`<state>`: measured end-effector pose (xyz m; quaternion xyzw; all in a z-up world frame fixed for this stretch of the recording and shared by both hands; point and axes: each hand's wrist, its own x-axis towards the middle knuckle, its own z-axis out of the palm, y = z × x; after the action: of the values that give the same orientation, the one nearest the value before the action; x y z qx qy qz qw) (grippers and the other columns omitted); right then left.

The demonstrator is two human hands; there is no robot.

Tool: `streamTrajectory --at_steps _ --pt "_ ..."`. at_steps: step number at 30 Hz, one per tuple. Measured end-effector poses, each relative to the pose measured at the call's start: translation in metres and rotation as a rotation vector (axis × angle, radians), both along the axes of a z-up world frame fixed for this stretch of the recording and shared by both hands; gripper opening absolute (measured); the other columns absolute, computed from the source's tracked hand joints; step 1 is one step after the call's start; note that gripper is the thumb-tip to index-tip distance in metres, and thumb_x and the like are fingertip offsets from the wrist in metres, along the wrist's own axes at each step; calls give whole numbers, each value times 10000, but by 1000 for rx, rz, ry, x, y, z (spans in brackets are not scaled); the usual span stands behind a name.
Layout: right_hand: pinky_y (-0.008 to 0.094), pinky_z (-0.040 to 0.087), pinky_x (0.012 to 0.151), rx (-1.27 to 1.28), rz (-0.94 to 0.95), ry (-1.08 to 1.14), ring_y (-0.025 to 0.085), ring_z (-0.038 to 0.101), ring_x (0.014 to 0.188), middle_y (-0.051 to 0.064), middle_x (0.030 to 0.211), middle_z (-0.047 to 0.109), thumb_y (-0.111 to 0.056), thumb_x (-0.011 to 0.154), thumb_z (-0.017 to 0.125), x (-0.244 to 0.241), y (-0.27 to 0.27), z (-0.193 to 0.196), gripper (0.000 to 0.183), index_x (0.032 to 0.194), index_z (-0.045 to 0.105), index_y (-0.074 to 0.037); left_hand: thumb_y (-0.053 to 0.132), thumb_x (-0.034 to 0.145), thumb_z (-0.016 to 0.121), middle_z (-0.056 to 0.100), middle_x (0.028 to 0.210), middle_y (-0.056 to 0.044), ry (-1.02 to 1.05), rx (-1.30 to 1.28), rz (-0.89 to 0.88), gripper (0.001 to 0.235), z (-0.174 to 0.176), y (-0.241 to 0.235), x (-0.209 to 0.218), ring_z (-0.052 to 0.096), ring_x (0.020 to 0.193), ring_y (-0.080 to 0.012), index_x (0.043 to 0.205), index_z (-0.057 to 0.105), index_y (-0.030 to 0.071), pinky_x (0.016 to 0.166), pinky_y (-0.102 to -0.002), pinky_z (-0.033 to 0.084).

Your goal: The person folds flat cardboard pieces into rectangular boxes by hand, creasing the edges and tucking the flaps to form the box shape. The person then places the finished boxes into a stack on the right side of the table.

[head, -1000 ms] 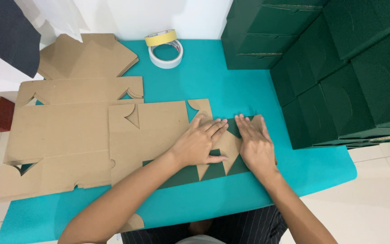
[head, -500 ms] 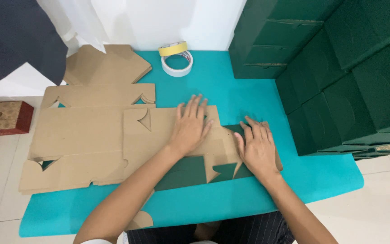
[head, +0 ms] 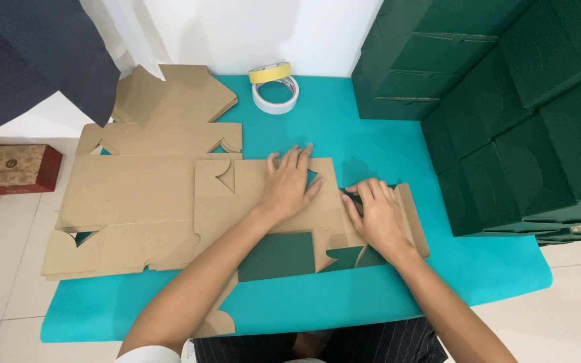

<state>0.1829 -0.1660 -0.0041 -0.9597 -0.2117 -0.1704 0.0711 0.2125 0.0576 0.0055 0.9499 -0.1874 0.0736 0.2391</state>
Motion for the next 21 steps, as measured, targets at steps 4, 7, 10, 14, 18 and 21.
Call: streamTrajectory --at_steps 4,7,10,14,18,21 --pt "392 446 821 196 26 155 257 568 945 8 916 504 -312 1010 537 10 -2 -9 159 1061 569 -165 316 964 590 509 1216 -119 63 -106 -31 600 0 -2 6 478 1265 -291 1447 382 27 1079 -570 201" --pt "435 424 848 272 24 197 329 564 1020 71 1030 521 -357 996 563 7 7 7 279 1135 540 -116 194 882 725 445 1268 -90 127 -258 -84 709 2 0 8 534 1227 -303 1470 346 80 1067 -543 322" --pt "430 410 862 235 86 190 326 547 1097 70 1146 523 -315 954 608 5 7 9 390 1298 544 -146 -27 816 726 450 1205 -137 202 -499 -178 751 7 1 7 703 949 -331 1455 344 73 857 -493 547" --pt "387 397 852 195 112 192 263 554 1076 3 1180 557 -292 965 572 6 1 4 264 1215 610 -219 2 775 750 471 1217 -118 261 -473 -210 717 18 12 -1 723 922 -343 1401 414 98 810 -486 578" --pt "342 393 839 189 109 188 206 543 996 -44 1164 556 -162 969 511 0 3 12 237 1120 660 -267 205 836 729 604 1215 -195 223 -220 -347 458 31 11 -17 693 1054 -356 1241 575 54 977 -536 475" --pt "337 403 838 90 126 142 199 541 989 -47 1208 551 -122 958 483 -2 0 11 304 1129 662 -298 468 889 618 666 1254 -156 166 95 -387 547 32 7 -30 665 1138 -319 1262 634 68 1087 -595 328"
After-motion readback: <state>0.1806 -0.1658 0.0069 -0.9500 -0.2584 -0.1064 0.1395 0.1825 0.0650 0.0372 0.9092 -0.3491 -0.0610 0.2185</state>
